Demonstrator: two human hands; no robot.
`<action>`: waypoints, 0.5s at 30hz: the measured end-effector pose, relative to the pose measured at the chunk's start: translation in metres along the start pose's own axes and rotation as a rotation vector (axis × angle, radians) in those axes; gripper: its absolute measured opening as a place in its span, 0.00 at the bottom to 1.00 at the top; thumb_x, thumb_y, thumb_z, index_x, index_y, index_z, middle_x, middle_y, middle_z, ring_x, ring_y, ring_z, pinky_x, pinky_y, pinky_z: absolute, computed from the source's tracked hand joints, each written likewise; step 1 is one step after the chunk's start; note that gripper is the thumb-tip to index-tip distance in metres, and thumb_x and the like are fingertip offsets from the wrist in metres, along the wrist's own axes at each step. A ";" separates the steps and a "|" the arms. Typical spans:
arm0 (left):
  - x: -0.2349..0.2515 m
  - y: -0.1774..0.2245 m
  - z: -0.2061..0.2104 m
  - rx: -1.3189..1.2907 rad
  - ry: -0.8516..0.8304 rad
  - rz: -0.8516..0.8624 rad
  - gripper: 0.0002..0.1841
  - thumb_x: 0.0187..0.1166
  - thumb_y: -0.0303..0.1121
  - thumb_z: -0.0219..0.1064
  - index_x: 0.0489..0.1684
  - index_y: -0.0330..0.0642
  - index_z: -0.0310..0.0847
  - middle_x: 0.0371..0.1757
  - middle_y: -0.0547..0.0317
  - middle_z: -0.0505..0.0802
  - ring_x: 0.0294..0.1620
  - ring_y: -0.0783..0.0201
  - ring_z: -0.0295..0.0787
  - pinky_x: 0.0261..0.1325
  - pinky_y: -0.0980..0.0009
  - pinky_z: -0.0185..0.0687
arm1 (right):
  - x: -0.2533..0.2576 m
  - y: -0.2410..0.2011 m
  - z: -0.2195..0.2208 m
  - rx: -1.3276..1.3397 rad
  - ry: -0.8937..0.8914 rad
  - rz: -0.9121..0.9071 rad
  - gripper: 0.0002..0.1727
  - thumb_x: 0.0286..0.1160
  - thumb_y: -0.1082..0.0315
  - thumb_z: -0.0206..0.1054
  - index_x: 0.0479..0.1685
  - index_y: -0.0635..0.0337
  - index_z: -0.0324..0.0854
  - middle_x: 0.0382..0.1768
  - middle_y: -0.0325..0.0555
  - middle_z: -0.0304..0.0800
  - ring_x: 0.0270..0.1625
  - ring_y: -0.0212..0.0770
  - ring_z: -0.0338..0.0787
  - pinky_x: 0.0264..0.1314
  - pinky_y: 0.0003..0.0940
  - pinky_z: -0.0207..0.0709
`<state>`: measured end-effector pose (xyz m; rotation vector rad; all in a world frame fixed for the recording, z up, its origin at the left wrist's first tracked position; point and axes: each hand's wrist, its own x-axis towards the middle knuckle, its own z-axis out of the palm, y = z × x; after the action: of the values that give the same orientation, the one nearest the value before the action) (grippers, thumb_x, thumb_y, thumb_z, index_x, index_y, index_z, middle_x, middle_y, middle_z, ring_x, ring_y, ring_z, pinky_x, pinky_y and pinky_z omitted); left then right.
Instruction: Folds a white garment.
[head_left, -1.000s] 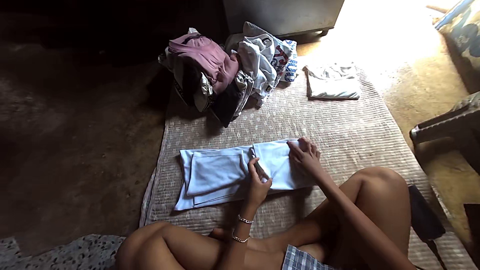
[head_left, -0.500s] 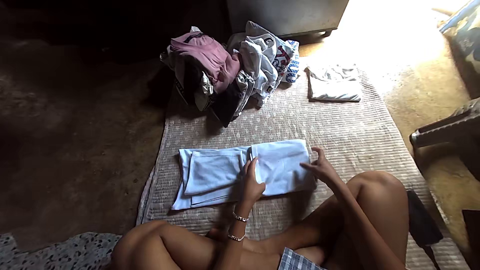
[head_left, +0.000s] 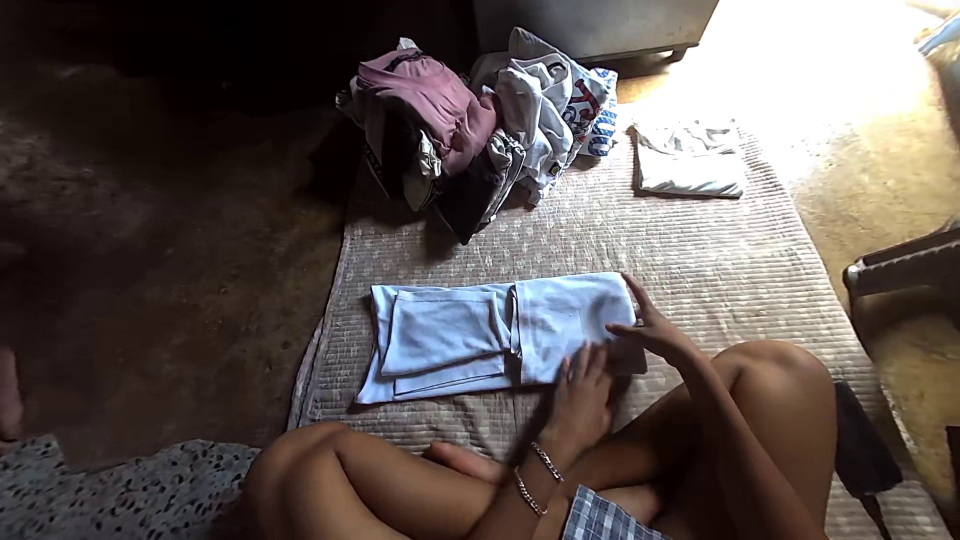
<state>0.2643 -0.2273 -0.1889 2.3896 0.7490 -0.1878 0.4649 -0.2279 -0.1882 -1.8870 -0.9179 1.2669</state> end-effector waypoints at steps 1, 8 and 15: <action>0.004 0.005 0.005 0.047 -0.158 0.008 0.30 0.82 0.38 0.67 0.84 0.38 0.71 0.92 0.45 0.64 0.97 0.41 0.33 0.91 0.32 0.23 | 0.003 0.003 -0.001 0.030 -0.027 -0.044 0.56 0.66 0.76 0.75 0.96 0.44 0.44 0.88 0.63 0.59 0.76 0.55 0.80 0.72 0.52 0.78; -0.013 -0.004 -0.012 -0.476 0.376 0.287 0.20 0.77 0.26 0.66 0.67 0.29 0.84 0.78 0.39 0.82 0.80 0.49 0.78 0.84 0.55 0.70 | -0.008 0.015 -0.034 0.406 -0.085 -0.218 0.39 0.64 0.84 0.58 0.85 0.62 0.67 0.77 0.46 0.80 0.66 0.30 0.87 0.64 0.27 0.83; -0.034 -0.054 -0.097 -1.428 0.113 -0.522 0.26 0.97 0.41 0.35 0.74 0.33 0.73 0.62 0.46 0.92 0.57 0.58 0.92 0.62 0.62 0.84 | -0.095 -0.067 -0.071 0.093 0.066 -0.251 0.40 0.68 0.74 0.68 0.87 0.52 0.65 0.55 0.39 0.93 0.39 0.26 0.93 0.42 0.22 0.89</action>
<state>0.2016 -0.1500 -0.1297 0.8444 1.0397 0.2266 0.4930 -0.2838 -0.0672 -1.6723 -1.0080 1.0725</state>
